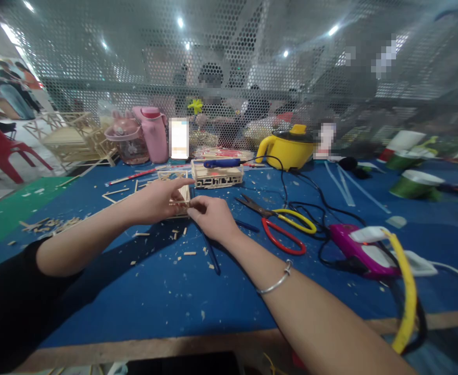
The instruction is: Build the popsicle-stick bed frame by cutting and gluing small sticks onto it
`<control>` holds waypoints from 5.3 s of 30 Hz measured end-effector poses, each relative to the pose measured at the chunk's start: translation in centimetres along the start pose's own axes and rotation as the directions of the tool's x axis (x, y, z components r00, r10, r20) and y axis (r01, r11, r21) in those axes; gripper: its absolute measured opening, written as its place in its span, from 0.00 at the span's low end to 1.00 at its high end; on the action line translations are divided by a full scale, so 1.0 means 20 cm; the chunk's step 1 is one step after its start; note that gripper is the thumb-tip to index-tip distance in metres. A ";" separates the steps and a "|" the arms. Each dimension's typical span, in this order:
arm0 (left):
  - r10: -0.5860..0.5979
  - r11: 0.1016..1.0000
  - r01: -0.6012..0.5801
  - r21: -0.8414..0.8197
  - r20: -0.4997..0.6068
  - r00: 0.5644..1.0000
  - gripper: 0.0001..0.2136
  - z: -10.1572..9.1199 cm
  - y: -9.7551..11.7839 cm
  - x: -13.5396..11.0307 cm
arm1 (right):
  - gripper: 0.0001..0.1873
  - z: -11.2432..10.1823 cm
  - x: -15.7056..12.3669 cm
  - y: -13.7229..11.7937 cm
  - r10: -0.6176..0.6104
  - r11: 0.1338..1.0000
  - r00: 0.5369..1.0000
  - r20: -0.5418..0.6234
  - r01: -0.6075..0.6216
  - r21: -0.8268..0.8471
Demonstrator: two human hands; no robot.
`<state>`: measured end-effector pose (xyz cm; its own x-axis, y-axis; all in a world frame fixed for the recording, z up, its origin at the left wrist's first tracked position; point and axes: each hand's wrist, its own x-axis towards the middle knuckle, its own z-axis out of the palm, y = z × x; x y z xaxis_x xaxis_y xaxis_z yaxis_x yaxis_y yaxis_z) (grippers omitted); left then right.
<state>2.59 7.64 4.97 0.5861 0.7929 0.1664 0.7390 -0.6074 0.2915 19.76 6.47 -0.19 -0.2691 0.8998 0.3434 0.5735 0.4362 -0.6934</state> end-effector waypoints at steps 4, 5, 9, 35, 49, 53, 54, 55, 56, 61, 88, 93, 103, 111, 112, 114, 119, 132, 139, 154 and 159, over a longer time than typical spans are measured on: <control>-0.009 0.998 0.011 -0.068 0.029 1.000 0.32 -0.01 -0.01 0.00 | 0.07 0.00 0.00 0.00 0.007 1.000 1.000 -0.004 -0.007 -0.001; -0.012 0.997 0.014 -0.081 0.035 0.999 0.33 -0.01 -0.01 0.00 | 0.07 0.00 0.01 0.00 0.007 1.000 1.000 -0.006 -0.007 -0.002; -0.019 0.994 0.023 -0.104 0.033 0.999 0.32 -0.02 -0.01 0.00 | 0.07 0.00 0.01 0.00 0.010 1.000 1.000 -0.007 -0.010 0.000; -0.004 0.998 0.004 -0.055 0.007 1.000 0.29 0.00 -0.03 0.00 | 0.26 -0.35 0.34 -0.02 -0.162 0.647 0.976 -0.143 -0.004 -0.762; 0.044 0.998 -0.045 -0.047 -0.013 0.999 0.29 -0.01 -0.03 -0.01 | 0.18 -0.47 0.59 0.16 0.144 0.824 0.984 -0.107 -0.179 -0.537; 0.071 0.997 -0.071 -0.034 -0.011 0.997 0.28 -0.01 -0.03 -0.02 | 0.26 -0.52 0.41 0.09 0.101 0.895 0.976 -0.191 -0.173 -0.411; 0.073 0.997 -0.073 -0.028 -0.010 0.997 0.28 -0.02 -0.03 -0.02 | 0.26 -0.53 0.35 0.07 0.089 0.906 0.977 -0.193 -0.160 -0.393; 0.072 0.997 -0.073 -0.020 -0.011 0.997 0.28 -0.02 -0.02 -0.02 | 0.25 -0.54 0.27 0.04 0.083 0.912 0.978 -0.190 -0.151 -0.380; 0.070 0.997 -0.070 -0.010 -0.013 0.997 0.28 -0.02 -0.02 -0.02 | 0.23 -0.55 0.20 0.02 0.064 0.921 0.979 -0.192 -0.132 -0.367; 0.040 0.998 -0.040 0.050 -0.011 0.999 0.28 -0.03 -0.02 -0.03 | 0.19 -0.52 -0.21 -0.07 0.022 0.958 0.995 -0.096 -0.049 -0.283; 0.034 0.993 -0.031 0.113 -0.024 0.999 0.26 0.00 -0.03 -0.02 | 0.20 -0.24 -0.36 -0.08 -0.176 0.858 0.984 0.011 0.159 -0.488; 0.047 0.992 -0.042 0.121 -0.038 0.998 0.27 0.00 -0.03 -0.02 | 0.20 -0.25 -0.37 -0.07 -0.172 0.856 0.985 0.021 0.160 -0.492; 0.050 0.992 -0.044 0.115 -0.050 0.997 0.28 0.01 -0.03 -0.02 | 0.19 -0.29 -0.41 -0.05 -0.160 0.864 0.987 -0.022 0.129 -0.486; 0.032 0.985 -0.023 0.171 -0.051 0.998 0.27 0.01 -0.01 -0.02 | 0.19 -0.30 -0.42 -0.02 -0.148 0.877 0.988 -0.043 0.111 -0.467; 0.024 0.984 -0.014 0.179 -0.053 0.998 0.27 0.01 -0.01 -0.02 | 0.19 -0.30 -0.42 -0.02 -0.150 0.878 0.988 -0.043 0.113 -0.464; 0.016 0.982 -0.004 0.186 -0.060 0.998 0.28 0.01 -0.01 -0.02 | 0.19 -0.30 -0.42 -0.02 -0.154 0.879 0.987 -0.042 0.117 -0.463; 0.026 0.981 -0.010 0.196 -0.077 0.997 0.27 0.02 -0.01 -0.02 | 0.19 -0.30 -0.42 -0.02 -0.145 0.887 0.989 -0.042 0.111 -0.449; 0.054 0.970 -0.035 0.239 -0.073 0.996 0.29 0.03 0.01 -0.03 | 0.19 -0.26 -0.35 -0.05 -0.188 0.879 0.982 0.019 0.176 -0.443; 0.057 0.966 -0.041 0.255 -0.057 0.997 0.29 0.02 0.01 -0.03 | 0.19 -0.28 -0.38 -0.06 -0.187 0.864 0.982 0.021 0.175 -0.472; 0.056 0.969 -0.041 0.245 -0.055 0.997 0.30 0.03 0.01 -0.03 | 0.24 -0.58 0.34 0.04 0.014 0.557 1.000 -0.025 -0.029 -0.830; 0.054 0.967 -0.039 0.252 -0.051 0.997 0.29 0.02 0.02 -0.03 | 0.20 -0.45 0.49 0.12 -0.043 0.543 0.998 0.053 0.068 -0.837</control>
<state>2.62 6.87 4.50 0.6074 0.7606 0.2294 0.7752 -0.6306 0.0380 25.43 16.23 7.21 -0.3345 0.8795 0.3386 0.9406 0.2895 0.1774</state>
